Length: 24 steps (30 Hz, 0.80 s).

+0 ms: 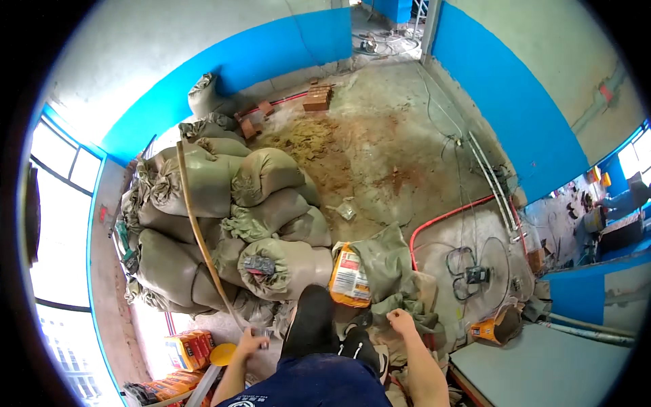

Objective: The person connects a power adapter inside an electrical box, attaches a battery to a laser level, positions and powers on the laser level on a wall ledge, and lays bricks using a trowel.

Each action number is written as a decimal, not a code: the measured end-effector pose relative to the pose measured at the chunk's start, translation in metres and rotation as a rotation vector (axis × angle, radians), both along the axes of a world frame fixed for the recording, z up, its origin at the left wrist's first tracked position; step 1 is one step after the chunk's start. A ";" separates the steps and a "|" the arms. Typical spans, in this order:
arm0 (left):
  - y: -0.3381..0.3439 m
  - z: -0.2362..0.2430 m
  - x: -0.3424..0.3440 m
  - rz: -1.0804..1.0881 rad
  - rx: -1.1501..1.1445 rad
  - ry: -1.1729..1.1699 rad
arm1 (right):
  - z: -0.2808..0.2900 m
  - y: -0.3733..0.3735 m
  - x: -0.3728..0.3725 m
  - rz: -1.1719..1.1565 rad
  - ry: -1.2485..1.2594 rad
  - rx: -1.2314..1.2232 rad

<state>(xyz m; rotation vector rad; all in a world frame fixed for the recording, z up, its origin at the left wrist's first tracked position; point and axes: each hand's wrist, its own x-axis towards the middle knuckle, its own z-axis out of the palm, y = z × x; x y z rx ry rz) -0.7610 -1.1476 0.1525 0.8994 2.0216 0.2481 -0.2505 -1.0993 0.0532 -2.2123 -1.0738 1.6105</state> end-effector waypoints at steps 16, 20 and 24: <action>0.375 -0.153 0.114 -0.311 -0.608 -0.213 | -0.030 0.208 0.154 -0.887 0.777 -0.047; 0.572 -0.119 0.151 -0.326 -0.404 -0.037 | 0.020 0.301 0.179 -0.797 0.213 -0.018; 0.854 -0.077 0.206 -0.049 0.255 -0.786 | 0.052 0.424 0.195 -0.643 0.159 -0.091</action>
